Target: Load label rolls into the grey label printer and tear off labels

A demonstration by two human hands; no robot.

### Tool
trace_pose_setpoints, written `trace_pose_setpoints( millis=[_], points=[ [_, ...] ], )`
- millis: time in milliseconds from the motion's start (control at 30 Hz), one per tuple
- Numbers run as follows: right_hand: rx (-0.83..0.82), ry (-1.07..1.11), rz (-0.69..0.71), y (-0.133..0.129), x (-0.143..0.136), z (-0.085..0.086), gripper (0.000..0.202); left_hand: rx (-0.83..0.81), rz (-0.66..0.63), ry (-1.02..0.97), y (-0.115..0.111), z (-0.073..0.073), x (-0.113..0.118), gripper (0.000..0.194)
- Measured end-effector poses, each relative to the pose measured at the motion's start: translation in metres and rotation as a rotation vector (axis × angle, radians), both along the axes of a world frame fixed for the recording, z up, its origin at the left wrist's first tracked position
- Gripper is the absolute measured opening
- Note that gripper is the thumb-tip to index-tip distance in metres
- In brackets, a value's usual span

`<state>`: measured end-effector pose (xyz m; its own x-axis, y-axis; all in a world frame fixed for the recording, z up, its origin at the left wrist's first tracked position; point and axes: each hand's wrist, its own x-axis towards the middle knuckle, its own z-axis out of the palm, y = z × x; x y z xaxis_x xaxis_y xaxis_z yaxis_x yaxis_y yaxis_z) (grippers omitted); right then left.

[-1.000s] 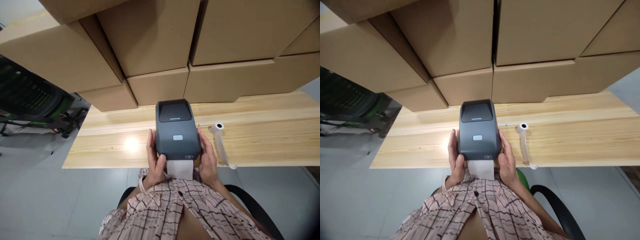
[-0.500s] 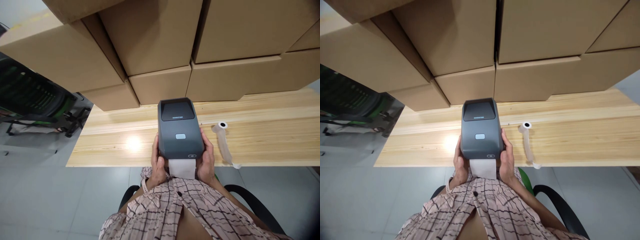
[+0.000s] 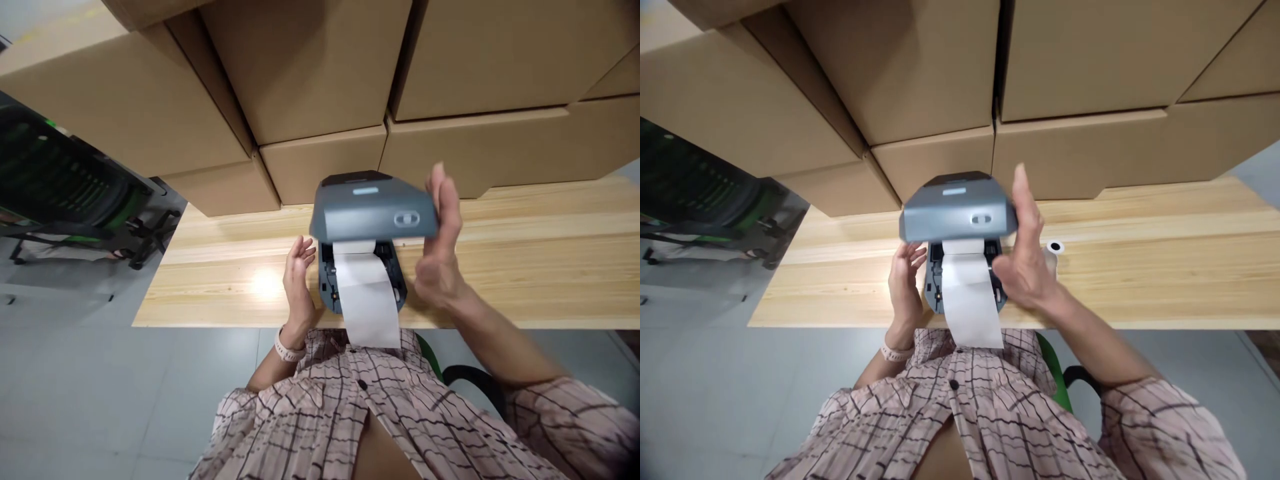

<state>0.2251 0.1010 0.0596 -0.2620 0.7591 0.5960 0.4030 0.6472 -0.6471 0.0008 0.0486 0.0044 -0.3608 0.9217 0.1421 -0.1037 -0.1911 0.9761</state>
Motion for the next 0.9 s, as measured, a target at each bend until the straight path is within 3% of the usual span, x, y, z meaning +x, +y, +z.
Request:
trace_pose_setpoints(
  millis=[67,133,267,367,433,500,600,667,767,900],
  points=[
    [0.186,0.081,0.013,0.037,-0.007,0.021,0.075,-0.076,-0.039,0.000,0.005,-0.001,0.000,0.058],
    [0.266,0.093,0.019,0.070,-0.012,0.041,0.071,-0.128,-0.102,-0.021,0.005,-0.005,0.000,0.064],
    [0.263,-0.075,-0.017,0.119,-0.013,0.069,0.082,-0.155,-0.159,-0.095,0.002,-0.014,0.001,0.064],
    [0.178,-0.154,-0.033,0.137,-0.006,0.079,0.078,-0.138,-0.165,-0.095,0.003,-0.016,0.000,0.062],
    [0.175,-0.177,-0.065,0.136,-0.004,0.079,0.082,-0.141,-0.184,-0.090,0.004,-0.016,-0.001,0.059],
    [0.276,-0.200,-0.144,0.124,-0.006,0.072,0.085,-0.156,-0.209,-0.092,0.004,-0.013,-0.003,0.058],
    [0.379,-0.286,-0.112,0.096,-0.016,0.053,0.066,-0.175,-0.187,-0.041,0.004,-0.004,-0.007,0.054],
    [0.221,-0.419,0.049,0.081,-0.023,0.039,0.062,-0.184,-0.146,0.033,0.006,0.004,-0.009,0.050],
    [-0.111,-0.696,0.249,0.080,-0.029,0.025,0.083,-0.231,-0.144,0.152,0.015,0.015,-0.010,0.053],
    [-0.258,-1.006,0.393,0.101,-0.035,0.023,0.103,-0.323,-0.183,0.316,0.031,0.022,-0.011,0.060]
  ],
)
